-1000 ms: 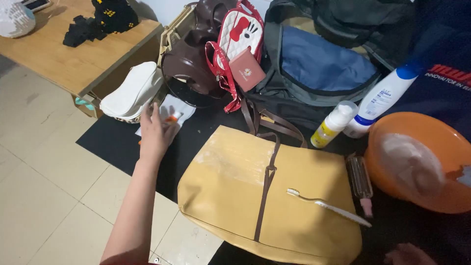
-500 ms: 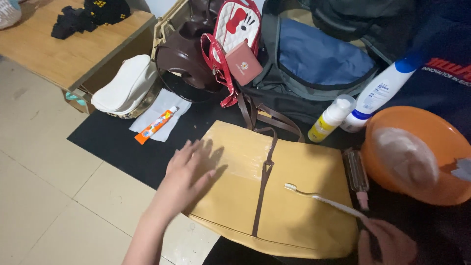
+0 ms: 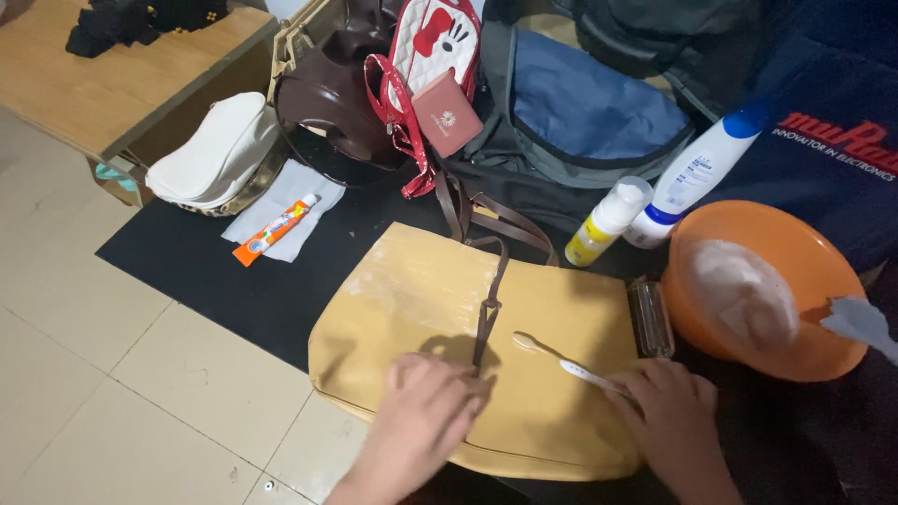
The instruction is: Cleaning a yellow leather bag by applying foam and scrubbing the surface with a toothbrush.
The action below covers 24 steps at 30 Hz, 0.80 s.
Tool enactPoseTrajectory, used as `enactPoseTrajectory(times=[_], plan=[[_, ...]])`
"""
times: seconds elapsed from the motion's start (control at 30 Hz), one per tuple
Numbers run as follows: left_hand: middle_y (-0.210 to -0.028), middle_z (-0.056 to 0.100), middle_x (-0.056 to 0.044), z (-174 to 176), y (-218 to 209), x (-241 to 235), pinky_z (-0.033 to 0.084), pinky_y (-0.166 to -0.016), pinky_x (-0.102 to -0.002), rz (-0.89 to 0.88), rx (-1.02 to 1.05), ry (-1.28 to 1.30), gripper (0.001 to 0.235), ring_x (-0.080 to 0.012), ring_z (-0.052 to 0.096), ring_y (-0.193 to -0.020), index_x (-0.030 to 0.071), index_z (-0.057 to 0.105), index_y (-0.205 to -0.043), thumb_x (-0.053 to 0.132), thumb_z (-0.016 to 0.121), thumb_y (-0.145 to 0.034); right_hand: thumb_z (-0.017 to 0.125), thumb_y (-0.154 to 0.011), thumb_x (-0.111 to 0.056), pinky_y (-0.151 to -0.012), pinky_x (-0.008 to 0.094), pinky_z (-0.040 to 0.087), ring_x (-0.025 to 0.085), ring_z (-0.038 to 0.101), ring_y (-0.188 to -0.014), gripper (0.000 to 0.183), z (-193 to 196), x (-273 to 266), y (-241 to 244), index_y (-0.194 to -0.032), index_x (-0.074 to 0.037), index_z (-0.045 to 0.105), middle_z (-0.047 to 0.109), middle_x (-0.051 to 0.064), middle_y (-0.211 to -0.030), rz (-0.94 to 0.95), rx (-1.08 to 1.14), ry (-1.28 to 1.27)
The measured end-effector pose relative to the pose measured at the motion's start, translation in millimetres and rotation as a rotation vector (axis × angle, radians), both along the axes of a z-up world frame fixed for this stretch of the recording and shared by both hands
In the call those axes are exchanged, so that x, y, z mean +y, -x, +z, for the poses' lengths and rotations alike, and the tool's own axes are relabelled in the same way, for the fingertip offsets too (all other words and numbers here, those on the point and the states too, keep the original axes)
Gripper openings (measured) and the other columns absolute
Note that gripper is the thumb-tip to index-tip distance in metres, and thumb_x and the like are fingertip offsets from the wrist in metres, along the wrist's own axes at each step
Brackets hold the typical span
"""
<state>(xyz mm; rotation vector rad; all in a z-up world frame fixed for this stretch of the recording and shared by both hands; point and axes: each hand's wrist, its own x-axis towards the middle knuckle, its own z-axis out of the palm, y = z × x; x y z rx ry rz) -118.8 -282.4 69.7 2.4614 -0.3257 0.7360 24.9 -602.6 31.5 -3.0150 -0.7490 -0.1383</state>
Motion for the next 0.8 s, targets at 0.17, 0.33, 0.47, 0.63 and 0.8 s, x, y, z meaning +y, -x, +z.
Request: enactPoseTrajectory(times=[0.17, 0.33, 0.47, 0.63, 0.8], plan=[[-0.096, 0.061, -0.002, 17.5, 8.1, 53.1, 0.033, -0.080, -0.048, 0.433, 0.261, 0.069, 0.016, -0.0283, 0.056, -0.089, 0.018, 0.058, -0.099, 0.030, 0.047, -0.097, 0.051, -0.094, -0.042, -0.095, 0.047, 0.043, 0.038, 0.068, -0.098, 0.031, 42.3, 46.1, 0.0, -0.114, -0.024, 0.065, 0.081, 0.010, -0.090, -0.090, 0.361, -0.206], [-0.131, 0.065, -0.004, 11.7, 25.0, 85.0, 0.037, -0.101, -0.044, 0.674, 0.211, 0.253, 0.035, -0.0249, 0.055, -0.123, 0.011, 0.062, -0.127, 0.031, 0.050, -0.101, 0.058, -0.093, -0.033, -0.076, 0.035, 0.050, 0.019, 0.068, -0.086, 0.023, 49.2, 96.5, -10.7, -0.109, -0.022, 0.070, 0.072, -0.003, -0.094, 0.236, 0.450, -0.294], [-0.129, 0.065, -0.006, 19.1, 30.0, 85.3, 0.037, -0.103, -0.042, 0.642, 0.145, 0.243, 0.031, -0.0244, 0.056, -0.124, 0.011, 0.062, -0.127, 0.026, 0.054, -0.101, 0.065, -0.088, -0.024, -0.051, 0.036, 0.042, 0.020, 0.055, -0.052, 0.010, 46.5, 107.3, -17.7, -0.093, -0.018, 0.058, 0.056, 0.000, -0.063, 0.573, 0.013, -0.329], [-0.130, 0.067, -0.003, 55.6, 13.5, 61.3, 0.038, -0.099, -0.038, 0.480, 0.083, 0.293, 0.029, -0.0234, 0.059, -0.122, 0.014, 0.062, -0.126, 0.025, 0.055, -0.100, 0.064, -0.089, -0.031, -0.051, 0.038, 0.045, 0.020, 0.058, -0.053, 0.006, 56.9, 106.4, -8.7, -0.087, -0.025, 0.066, 0.059, -0.002, -0.068, 0.651, 0.098, -0.247], [-0.124, 0.070, -0.003, 86.1, 0.4, 33.3, 0.040, -0.097, -0.038, 0.362, -0.005, 0.294, 0.026, -0.0230, 0.063, -0.117, 0.012, 0.064, -0.123, 0.023, 0.055, -0.101, 0.070, -0.080, -0.018, -0.046, 0.038, 0.041, 0.020, 0.056, -0.048, 0.006, 44.4, 92.7, -7.6, -0.083, -0.020, 0.066, 0.063, -0.003, -0.070, 0.650, 0.140, -0.411]])
